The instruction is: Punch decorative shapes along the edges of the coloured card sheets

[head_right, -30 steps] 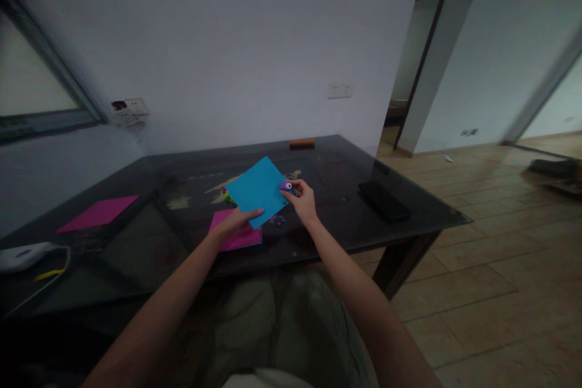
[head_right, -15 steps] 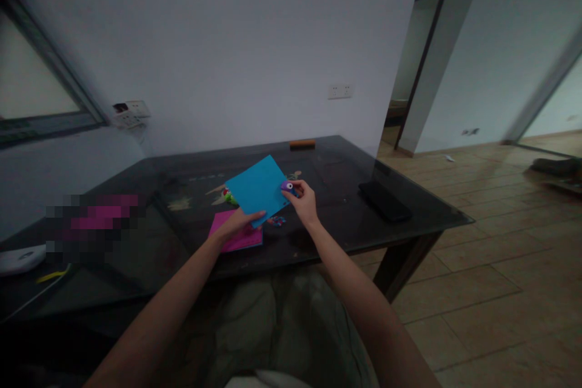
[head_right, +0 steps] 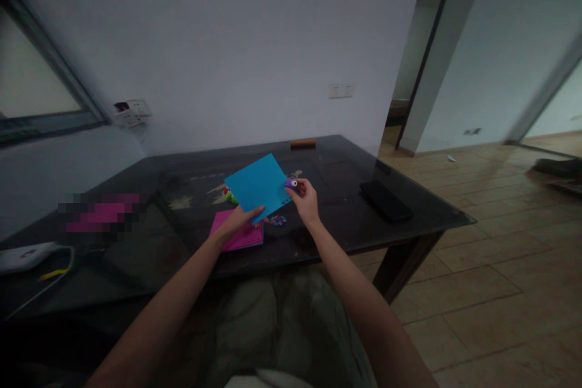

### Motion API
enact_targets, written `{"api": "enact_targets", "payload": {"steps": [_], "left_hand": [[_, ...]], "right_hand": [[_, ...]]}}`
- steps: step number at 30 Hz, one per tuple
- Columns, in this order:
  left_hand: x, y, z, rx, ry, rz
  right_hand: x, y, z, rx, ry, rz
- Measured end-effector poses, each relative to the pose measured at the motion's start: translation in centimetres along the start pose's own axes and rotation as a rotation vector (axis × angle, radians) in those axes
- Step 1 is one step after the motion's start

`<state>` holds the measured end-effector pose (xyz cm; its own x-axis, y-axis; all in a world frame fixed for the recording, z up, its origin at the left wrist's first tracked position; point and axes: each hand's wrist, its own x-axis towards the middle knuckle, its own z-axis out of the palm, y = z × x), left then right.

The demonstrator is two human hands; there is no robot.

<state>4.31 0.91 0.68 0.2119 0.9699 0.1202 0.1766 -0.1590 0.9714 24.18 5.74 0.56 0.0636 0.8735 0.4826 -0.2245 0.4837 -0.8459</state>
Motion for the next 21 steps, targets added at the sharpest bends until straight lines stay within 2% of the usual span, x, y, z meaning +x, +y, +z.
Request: {"api": "enact_targets", "payload": {"steps": [5,8,15,21], "left_hand": [[0.6,-0.6,-0.7,0.007,0.179,0.001],[0.9,-0.8,-1.0,-0.030,0.264,0.040],[1.2,-0.7,-1.0,-0.060,0.283,0.077],[1.4,-0.2,-0.9,-0.030,0.517,0.127]], "right_hand": [[0.0,0.6,-0.5,0.052,0.073,0.042],[-0.1,0.9,-0.5,0.029,0.014,0.103],[-0.7,1.6,1.1,0.191,-0.153,0.364],[-0.7,1.6,2.6,0.406,-0.135,0.454]]}}
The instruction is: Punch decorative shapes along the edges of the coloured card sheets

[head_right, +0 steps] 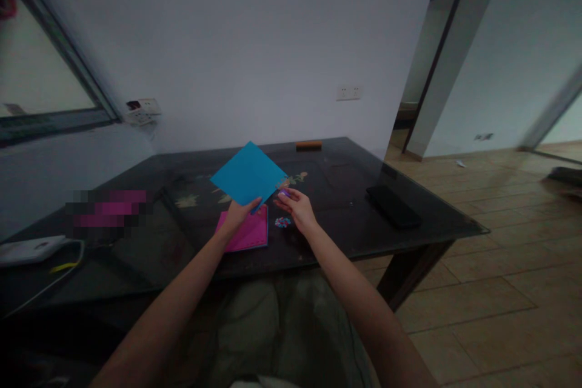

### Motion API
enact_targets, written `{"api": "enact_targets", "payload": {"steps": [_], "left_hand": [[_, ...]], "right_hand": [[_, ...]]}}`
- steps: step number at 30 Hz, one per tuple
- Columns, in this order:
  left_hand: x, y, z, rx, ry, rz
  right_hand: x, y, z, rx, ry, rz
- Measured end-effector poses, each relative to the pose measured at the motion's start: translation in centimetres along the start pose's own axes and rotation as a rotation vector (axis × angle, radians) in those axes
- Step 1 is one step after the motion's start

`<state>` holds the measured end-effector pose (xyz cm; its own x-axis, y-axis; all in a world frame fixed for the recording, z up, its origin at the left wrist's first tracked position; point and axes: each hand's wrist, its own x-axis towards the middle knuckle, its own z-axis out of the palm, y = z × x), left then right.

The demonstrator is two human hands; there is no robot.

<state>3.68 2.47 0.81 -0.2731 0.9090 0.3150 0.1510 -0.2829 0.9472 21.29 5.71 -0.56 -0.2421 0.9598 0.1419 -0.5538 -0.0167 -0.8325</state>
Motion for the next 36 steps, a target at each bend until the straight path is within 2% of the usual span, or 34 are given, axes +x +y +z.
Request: {"api": "enact_targets", "payload": {"steps": [7,20,30,36], "left_hand": [[0.0,-0.4,0.0,0.056,0.000,0.051],[-0.1,-0.8,0.1,0.092,-0.023,0.101],[-0.4,-0.1,0.4,0.090,-0.046,0.105],[-0.6,-0.3,0.6,0.100,-0.077,0.102]], "right_hand": [[-0.6,0.2,0.6,0.120,-0.015,-0.021],[-1.2,-0.1,1.2,0.141,-0.023,-0.027],[-1.3,-0.1,1.2,0.115,-0.023,-0.025],[-1.1,0.3,1.2,0.129,0.045,-0.033]]}}
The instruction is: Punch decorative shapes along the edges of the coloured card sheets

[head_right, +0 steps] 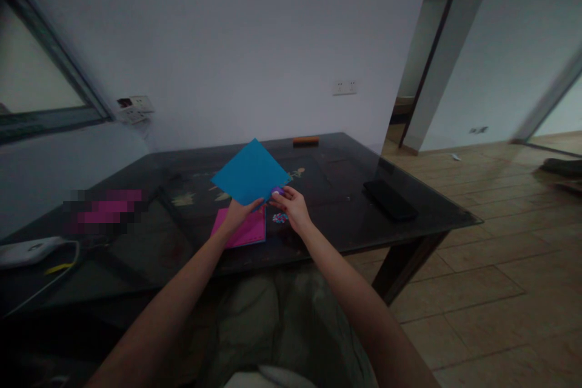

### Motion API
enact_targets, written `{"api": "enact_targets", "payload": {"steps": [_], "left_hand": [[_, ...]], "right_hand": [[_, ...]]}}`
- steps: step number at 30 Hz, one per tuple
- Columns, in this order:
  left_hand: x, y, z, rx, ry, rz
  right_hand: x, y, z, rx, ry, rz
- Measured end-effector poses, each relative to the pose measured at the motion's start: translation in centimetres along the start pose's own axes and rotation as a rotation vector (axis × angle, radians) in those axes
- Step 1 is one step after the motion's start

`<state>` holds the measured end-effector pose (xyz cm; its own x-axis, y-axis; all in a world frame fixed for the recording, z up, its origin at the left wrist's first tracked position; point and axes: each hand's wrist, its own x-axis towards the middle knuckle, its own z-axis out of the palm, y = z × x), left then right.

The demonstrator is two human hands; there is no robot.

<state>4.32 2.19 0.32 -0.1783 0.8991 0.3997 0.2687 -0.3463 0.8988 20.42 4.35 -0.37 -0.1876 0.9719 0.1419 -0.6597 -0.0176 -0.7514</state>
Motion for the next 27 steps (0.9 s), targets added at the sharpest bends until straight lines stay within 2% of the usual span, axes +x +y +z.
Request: {"api": "enact_targets", "payload": {"steps": [6,11,18,27], "left_hand": [[-0.15,0.10,0.03,0.064,-0.050,0.001],[-0.19,0.11,0.15,0.088,-0.045,0.024],[-0.31,0.51,0.32,0.051,-0.038,-0.021],[-0.23,-0.04,0.46,0.099,-0.057,-0.006]], "right_hand": [[0.14,0.38,-0.07,-0.030,0.012,-0.028],[0.15,0.45,-0.03,-0.026,0.022,-0.037],[0.09,0.50,0.08,-0.032,0.040,-0.045],[0.23,0.72,0.16,-0.005,0.058,-0.044]]}}
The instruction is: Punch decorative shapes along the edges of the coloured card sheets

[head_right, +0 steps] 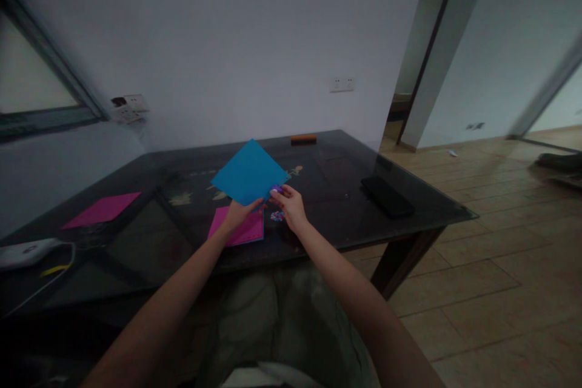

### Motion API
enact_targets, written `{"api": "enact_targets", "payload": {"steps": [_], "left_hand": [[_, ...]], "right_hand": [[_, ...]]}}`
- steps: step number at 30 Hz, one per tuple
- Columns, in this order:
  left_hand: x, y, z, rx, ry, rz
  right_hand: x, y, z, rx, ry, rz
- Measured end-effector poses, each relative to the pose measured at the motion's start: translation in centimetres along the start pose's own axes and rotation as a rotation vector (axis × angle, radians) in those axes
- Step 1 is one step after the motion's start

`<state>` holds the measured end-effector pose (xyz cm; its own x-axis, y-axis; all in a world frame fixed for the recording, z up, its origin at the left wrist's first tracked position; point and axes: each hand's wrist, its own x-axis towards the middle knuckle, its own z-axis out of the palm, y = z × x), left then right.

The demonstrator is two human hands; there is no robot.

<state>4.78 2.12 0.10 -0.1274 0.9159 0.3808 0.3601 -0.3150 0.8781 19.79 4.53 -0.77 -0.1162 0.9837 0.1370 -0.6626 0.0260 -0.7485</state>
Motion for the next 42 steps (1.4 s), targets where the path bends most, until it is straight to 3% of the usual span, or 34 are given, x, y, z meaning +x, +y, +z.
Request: {"api": "enact_targets", "payload": {"steps": [14,42], "left_hand": [[0.18,-0.57,0.06,-0.021,0.009,0.009],[-0.10,0.14,0.00,0.015,-0.015,0.012]], "right_hand": [[-0.03,0.10,-0.23,-0.081,-0.055,-0.003],[0.00,0.00,-0.28,-0.124,-0.009,0.008]]}}
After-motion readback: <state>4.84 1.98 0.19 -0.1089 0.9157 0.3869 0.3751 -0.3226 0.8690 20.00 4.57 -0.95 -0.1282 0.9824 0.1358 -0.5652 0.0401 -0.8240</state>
